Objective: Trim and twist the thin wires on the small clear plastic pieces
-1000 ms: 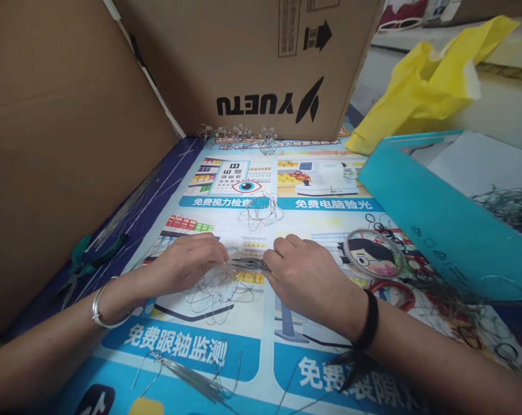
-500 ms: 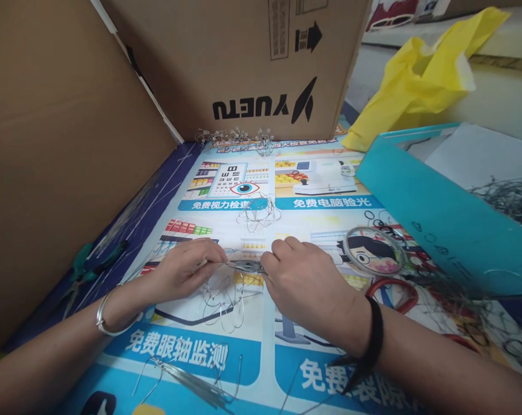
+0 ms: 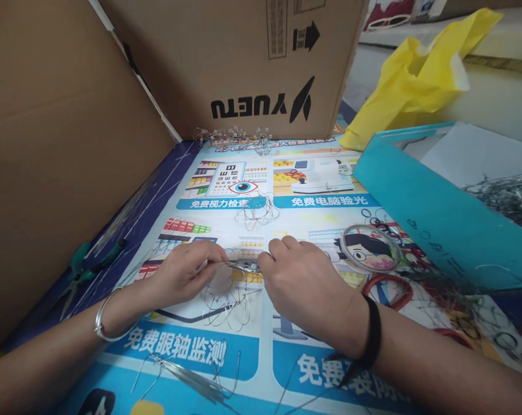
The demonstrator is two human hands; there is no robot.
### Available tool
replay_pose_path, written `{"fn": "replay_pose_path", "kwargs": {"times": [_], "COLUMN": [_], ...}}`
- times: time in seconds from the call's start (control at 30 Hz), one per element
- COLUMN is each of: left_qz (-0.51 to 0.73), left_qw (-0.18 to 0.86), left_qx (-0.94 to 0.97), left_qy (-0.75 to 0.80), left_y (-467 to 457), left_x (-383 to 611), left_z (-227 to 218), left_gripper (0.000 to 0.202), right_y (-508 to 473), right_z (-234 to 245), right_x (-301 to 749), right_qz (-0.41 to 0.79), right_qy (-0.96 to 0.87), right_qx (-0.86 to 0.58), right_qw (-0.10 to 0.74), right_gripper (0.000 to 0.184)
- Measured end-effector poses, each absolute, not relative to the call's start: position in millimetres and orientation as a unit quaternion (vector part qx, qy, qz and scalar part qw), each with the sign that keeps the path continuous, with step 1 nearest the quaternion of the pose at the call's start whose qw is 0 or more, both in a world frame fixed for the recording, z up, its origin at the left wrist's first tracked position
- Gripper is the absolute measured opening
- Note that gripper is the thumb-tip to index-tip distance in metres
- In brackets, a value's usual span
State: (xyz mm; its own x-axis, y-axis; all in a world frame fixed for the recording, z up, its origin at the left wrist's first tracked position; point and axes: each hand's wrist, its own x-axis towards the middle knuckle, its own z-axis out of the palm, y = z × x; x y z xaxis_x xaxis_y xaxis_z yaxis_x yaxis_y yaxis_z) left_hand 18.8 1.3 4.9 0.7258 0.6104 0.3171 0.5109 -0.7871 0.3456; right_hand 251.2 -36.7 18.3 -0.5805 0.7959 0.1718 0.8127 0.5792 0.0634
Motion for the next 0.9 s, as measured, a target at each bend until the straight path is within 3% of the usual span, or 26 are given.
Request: {"fn": "replay_pose_path", "kwargs": {"times": [0.9], "left_qz": [0.24], "left_qw": [0.097], "left_qx": [0.926], "left_qy": [0.273], "left_y": [0.0], "left_x": [17.3], "left_z": [-1.4], "left_gripper": [0.011], "right_y": [-39.7], "right_z": [20.3], "right_x": [249.3], "right_qz": [-0.058], "right_qy": [-0.885], "right_qx": [-0.458], "right_qw": [0.057], "right_gripper": [0.005]}}
